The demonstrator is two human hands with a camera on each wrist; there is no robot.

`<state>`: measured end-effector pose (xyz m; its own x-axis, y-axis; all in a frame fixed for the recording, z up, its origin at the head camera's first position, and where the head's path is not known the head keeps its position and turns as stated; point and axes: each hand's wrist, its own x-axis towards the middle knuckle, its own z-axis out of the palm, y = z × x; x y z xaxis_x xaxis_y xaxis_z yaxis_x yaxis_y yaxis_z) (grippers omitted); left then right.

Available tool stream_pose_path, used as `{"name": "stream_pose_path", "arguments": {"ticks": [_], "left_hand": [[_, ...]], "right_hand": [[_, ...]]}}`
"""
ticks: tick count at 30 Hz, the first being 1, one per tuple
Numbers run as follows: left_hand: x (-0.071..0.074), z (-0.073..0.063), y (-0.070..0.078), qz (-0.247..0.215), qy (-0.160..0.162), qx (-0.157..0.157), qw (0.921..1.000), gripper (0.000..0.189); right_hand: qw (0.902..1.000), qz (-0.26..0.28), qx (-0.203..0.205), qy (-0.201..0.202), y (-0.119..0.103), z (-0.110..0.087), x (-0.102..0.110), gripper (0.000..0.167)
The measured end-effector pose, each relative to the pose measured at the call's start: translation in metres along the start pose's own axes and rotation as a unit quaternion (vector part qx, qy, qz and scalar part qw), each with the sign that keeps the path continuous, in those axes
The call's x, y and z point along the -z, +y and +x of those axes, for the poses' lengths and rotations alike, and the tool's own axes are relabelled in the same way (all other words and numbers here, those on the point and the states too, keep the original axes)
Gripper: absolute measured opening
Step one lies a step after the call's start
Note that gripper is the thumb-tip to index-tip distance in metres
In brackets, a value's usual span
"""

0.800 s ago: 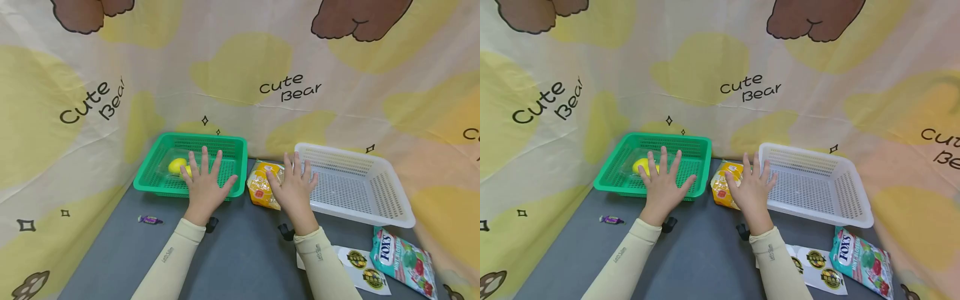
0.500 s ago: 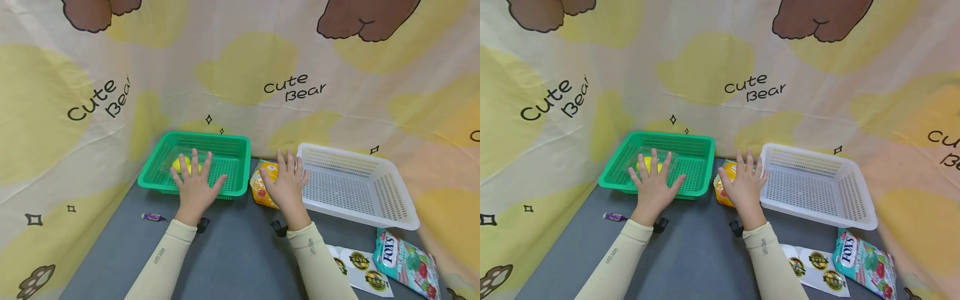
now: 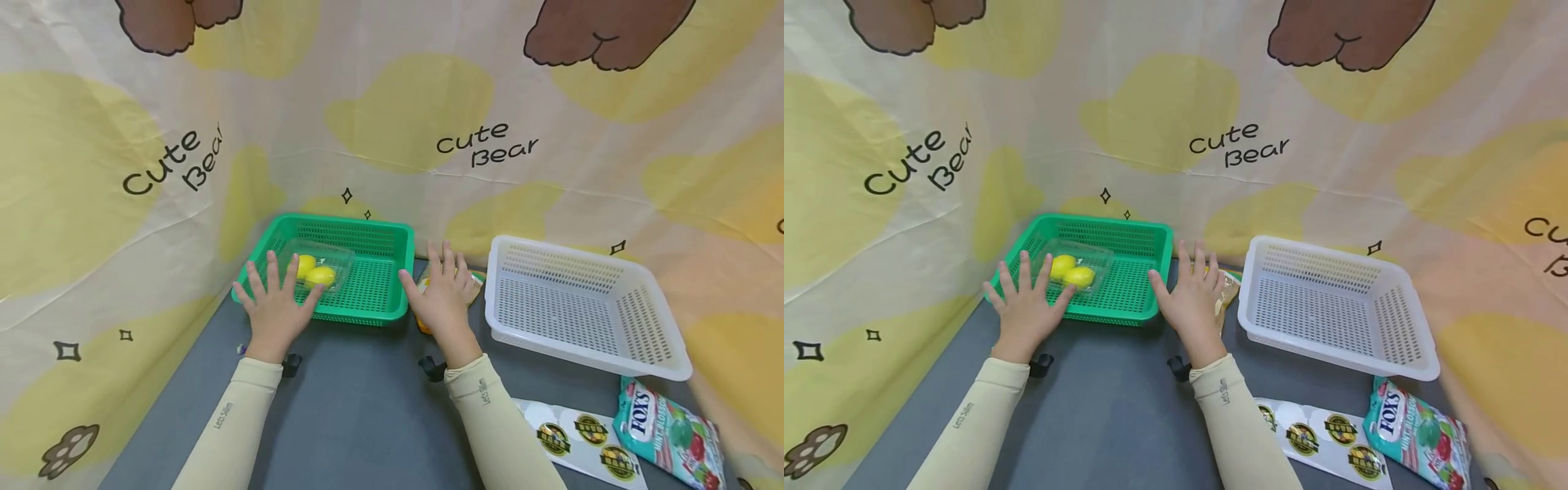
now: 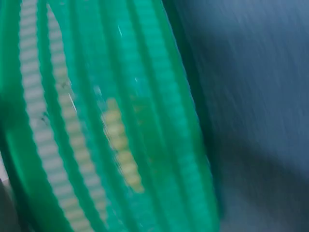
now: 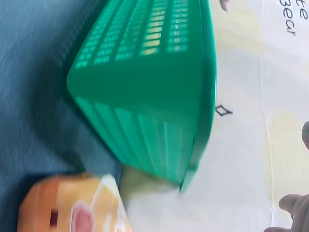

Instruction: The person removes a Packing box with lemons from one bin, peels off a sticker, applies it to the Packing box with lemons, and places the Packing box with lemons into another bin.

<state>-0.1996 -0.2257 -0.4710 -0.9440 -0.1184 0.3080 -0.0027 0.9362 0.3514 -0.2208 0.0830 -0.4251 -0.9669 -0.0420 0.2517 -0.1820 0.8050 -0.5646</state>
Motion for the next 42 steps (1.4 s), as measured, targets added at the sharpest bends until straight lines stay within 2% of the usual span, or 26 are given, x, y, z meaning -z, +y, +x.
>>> {"name": "stream_pose_path", "arguments": {"ticks": [4, 8, 12, 18, 24, 30, 34, 38, 42], "left_hand": [[0.010, 0.006, -0.026, -0.001, -0.019, 0.024, 0.9995, 0.091], [0.013, 0.011, -0.036, -0.005, -0.039, 0.034, 0.9986, 0.092], [0.017, 0.011, -0.040, -0.005, -0.057, 0.042, 0.9974, 0.093], [0.019, 0.009, -0.046, -0.006, -0.059, 0.057, 0.9966, 0.095], [0.017, 0.013, -0.041, -0.006, -0.071, 0.058, 0.9958, 0.097], [0.013, 0.015, -0.037, 0.003, -0.073, 0.055, 0.9958, 0.098], [0.013, 0.014, -0.036, 0.004, -0.067, 0.055, 0.9963, 0.098], [0.013, 0.013, -0.038, 0.003, -0.065, 0.057, 0.9962, 0.098], [0.014, 0.014, -0.040, 0.000, -0.066, 0.056, 0.9963, 0.099]], "right_hand": [[0.9997, 0.003, 0.018, -0.013, -0.010, 0.005, -0.009, 0.085], [0.9992, 0.002, 0.029, -0.026, -0.021, 0.010, -0.017, 0.084], [0.9980, 0.005, 0.043, -0.046, -0.038, 0.016, -0.030, 0.082], [0.9936, 0.020, 0.062, -0.092, -0.066, 0.030, -0.055, 0.079], [0.9898, 0.033, 0.048, -0.130, -0.085, 0.049, -0.077, 0.080], [0.9852, 0.042, 0.016, -0.165, -0.093, 0.064, -0.098, 0.080], [0.9759, 0.083, -0.025, -0.200, -0.095, 0.067, -0.111, 0.081], [0.9600, 0.124, -0.062, -0.243, -0.095, 0.071, -0.122, 0.081], [0.9430, 0.158, -0.079, -0.282, -0.094, 0.077, -0.132, 0.082]]}}
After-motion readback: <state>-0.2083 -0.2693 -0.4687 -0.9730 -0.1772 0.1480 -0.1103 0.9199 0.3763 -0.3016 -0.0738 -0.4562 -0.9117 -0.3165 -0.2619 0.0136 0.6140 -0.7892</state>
